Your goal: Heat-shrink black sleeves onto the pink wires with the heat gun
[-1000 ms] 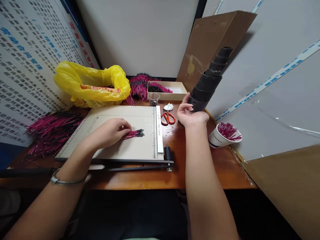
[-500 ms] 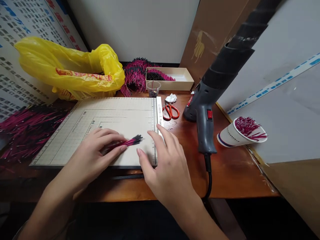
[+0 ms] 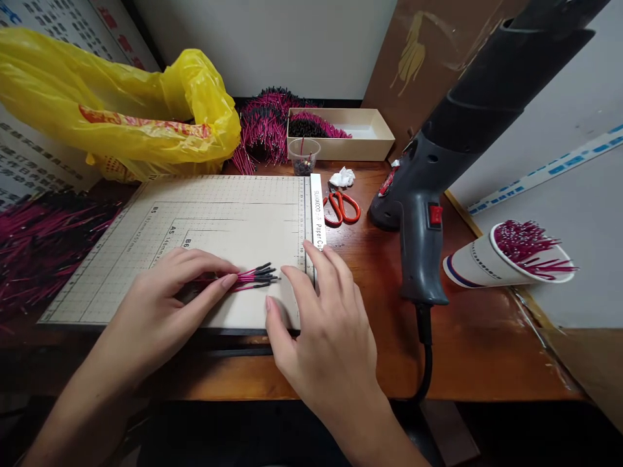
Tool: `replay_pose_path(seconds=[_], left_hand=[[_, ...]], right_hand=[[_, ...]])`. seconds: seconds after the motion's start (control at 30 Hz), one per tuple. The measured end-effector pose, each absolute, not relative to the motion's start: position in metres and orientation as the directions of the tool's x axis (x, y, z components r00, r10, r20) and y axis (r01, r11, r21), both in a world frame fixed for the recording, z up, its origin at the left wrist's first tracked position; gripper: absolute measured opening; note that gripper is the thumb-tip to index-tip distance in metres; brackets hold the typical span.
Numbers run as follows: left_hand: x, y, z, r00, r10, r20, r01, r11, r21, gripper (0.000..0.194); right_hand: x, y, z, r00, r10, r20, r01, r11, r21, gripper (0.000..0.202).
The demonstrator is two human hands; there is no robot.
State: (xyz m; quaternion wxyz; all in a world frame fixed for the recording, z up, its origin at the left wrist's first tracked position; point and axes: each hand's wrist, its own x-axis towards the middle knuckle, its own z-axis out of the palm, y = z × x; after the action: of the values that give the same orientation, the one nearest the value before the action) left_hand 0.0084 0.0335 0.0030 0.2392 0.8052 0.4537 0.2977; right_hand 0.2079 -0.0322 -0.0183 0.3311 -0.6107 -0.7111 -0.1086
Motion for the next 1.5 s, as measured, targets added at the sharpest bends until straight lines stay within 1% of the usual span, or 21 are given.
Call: replay_pose_path(seconds=[0.33,0.47,0.63,0.83,0.97,1.17,1.37,1.5], left_hand=[[0.0109,0.0336,0.0029,0.37,0.888,0.274,0.625,-0.456,0.633,0.017],[0.0125,0.0337,0.0029,0.358,0.894,0.268,0.633,-0.444,0.635,0.017],[0.0141,0.0343,0.0032,0.303,0.916,0.261,0.671,-0.4,0.624,0.019],[0.0156,0.0354,0.0056,0.315,0.908,0.275,0.692,-0.418,0.588,0.022],[0.0177,0.0367,0.0062,0.338,0.904,0.261,0.675,-0.426,0.603,0.017],[0.0151,0.0372,0.008,0.412,0.884,0.22,0.611,-0.447,0.654,0.014],[0.0155,0.039,0.0091,0.379,0.902,0.208,0.6,-0.411,0.687,0.017],[0.0173,0.0399,0.0076,0.344,0.909,0.235,0.63,-0.409,0.66,0.017]], right_hand=[[0.2078,-0.0329,-0.0169,-0.036,0.811,0.584,0.935,0.234,-0.266,0.022],[0.2074,-0.0333,-0.0157,-0.045,0.829,0.557,0.937,0.229,-0.265,0.025],[0.2074,-0.0346,-0.0136,-0.062,0.853,0.517,0.942,0.222,-0.252,0.03],[0.207,-0.0346,-0.0151,-0.078,0.863,0.499,0.954,0.209,-0.214,0.036],[0.2067,-0.0342,-0.0163,-0.079,0.857,0.509,0.956,0.21,-0.207,0.039],[0.2065,-0.0337,-0.0157,-0.071,0.852,0.518,0.951,0.215,-0.223,0.037],[0.2061,-0.034,-0.016,-0.072,0.851,0.521,0.953,0.213,-0.216,0.036],[0.2062,-0.0336,-0.0155,-0.085,0.853,0.515,0.954,0.219,-0.206,0.036]])
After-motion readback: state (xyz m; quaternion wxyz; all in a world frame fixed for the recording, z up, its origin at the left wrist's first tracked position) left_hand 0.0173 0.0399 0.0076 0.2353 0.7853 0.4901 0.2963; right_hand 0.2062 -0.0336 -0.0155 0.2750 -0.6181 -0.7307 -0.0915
